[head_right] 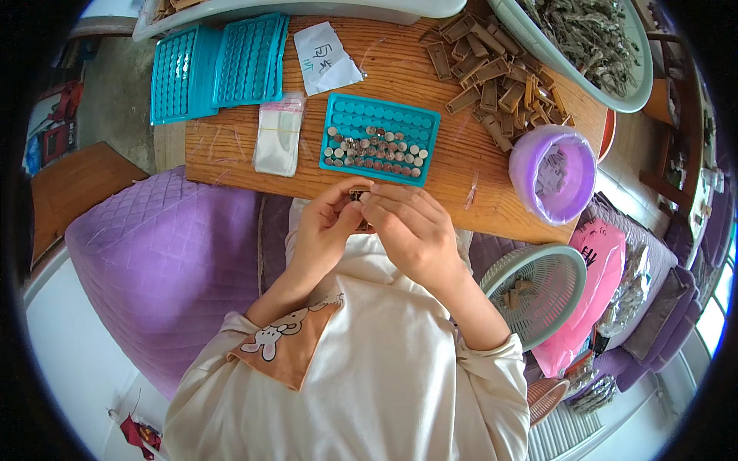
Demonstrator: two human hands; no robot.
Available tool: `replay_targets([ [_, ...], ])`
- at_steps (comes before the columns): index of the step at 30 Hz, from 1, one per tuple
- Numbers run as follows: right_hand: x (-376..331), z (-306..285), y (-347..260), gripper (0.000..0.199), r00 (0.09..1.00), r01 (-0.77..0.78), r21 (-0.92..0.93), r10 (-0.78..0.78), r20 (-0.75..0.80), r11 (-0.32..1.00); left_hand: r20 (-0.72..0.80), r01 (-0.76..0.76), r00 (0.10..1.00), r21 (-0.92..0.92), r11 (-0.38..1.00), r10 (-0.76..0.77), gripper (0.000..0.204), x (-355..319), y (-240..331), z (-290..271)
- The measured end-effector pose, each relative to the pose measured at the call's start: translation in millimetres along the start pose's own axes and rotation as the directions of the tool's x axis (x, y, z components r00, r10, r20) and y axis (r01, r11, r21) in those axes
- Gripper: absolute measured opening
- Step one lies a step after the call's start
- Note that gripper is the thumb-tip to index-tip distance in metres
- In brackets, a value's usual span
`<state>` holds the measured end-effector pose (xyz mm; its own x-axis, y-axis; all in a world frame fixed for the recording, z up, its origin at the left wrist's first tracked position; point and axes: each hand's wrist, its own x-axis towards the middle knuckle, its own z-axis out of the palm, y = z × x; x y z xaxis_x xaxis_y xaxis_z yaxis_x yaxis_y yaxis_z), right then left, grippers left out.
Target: The person assembles small plastic components by hand, attaching green caps to them and organizing the completed assemblies into a blue assembly tray.
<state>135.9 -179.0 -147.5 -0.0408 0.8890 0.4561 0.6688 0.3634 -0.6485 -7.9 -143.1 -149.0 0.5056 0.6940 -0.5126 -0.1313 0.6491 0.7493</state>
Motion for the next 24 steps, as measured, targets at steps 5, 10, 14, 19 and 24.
replay_targets([
  [5,13,4,6,0.027,0.996,-0.072,0.155,0.064,0.056,0.985,0.045,-0.021,0.999,0.017,1.0,0.021,0.025,3,12,-18],
  [10,47,12,26,0.031,0.979,-0.183,0.038,0.179,0.093,0.982,0.026,-0.233,0.962,0.601,0.764,0.273,0.025,9,41,-35],
  [14,68,22,38,0.033,0.934,-0.145,-0.207,0.203,0.295,0.968,0.099,-0.254,0.948,0.812,0.525,0.304,0.03,26,59,-42],
  [19,77,30,42,0.034,0.854,-0.207,-0.32,0.33,0.403,0.924,0.189,-0.293,0.938,0.88,0.374,0.29,0.025,47,63,-52],
  [24,82,37,47,0.031,0.818,-0.352,-0.29,0.444,0.367,0.89,0.217,-0.283,0.956,0.861,0.421,0.199,0.024,58,69,-62],
])
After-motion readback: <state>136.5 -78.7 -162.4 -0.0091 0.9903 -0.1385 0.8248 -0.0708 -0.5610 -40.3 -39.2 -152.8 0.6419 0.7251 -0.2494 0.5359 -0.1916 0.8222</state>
